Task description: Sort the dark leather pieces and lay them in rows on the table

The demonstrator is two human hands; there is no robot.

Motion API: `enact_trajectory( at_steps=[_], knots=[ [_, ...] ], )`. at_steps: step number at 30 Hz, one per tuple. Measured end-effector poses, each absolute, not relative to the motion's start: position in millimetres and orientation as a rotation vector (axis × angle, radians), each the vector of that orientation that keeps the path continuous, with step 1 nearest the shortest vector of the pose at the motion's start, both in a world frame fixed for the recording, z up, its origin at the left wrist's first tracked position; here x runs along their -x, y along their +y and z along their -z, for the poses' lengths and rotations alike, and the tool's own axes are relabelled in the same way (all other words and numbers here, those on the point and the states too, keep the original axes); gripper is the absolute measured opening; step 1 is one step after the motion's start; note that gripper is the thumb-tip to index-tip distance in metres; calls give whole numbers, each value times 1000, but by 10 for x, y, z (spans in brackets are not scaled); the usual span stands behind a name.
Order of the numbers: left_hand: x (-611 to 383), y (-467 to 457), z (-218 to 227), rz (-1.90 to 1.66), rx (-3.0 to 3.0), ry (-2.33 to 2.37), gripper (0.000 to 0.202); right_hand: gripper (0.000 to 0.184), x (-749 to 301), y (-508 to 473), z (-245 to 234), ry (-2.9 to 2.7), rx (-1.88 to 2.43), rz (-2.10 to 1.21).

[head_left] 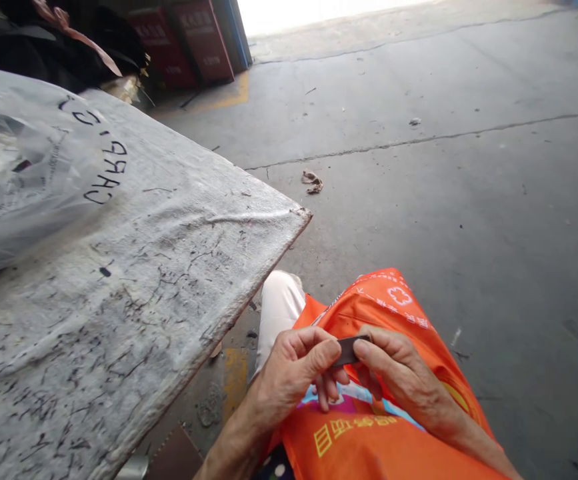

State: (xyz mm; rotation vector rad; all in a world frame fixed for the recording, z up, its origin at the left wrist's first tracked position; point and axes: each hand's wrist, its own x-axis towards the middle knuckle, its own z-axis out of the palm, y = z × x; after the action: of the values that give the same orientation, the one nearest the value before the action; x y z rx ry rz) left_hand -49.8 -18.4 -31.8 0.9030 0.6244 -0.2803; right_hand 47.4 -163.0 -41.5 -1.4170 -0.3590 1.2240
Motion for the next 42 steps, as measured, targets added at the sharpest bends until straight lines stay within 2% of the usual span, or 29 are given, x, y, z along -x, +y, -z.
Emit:
enact_trajectory(
  at_steps=[8, 15, 21, 27, 35, 42],
  knots=[
    [733, -305, 158, 131, -1059, 686, 37, 44, -341, -1576, 413, -376, 1295, -1257],
    [953, -339, 65, 14, -1006, 663, 57, 43, -221, -1530, 349, -439, 1234, -1305],
    [1095, -370, 27, -15, -1080, 780, 41, 45, -119, -1506, 340, -534, 1309, -1297],
    [1170, -335, 76, -8, -1040, 789, 39, 59, -111, -1482, 337, -490, 1250, -1266],
    [1134, -246, 193, 19, -1082, 695, 36, 46, -107, -1448, 227, -509, 1464, -1188],
    [1142, -206, 243, 24, -1132, 692, 37, 39, -98, -1388, 266, -379, 1428, -1267]
  ],
)
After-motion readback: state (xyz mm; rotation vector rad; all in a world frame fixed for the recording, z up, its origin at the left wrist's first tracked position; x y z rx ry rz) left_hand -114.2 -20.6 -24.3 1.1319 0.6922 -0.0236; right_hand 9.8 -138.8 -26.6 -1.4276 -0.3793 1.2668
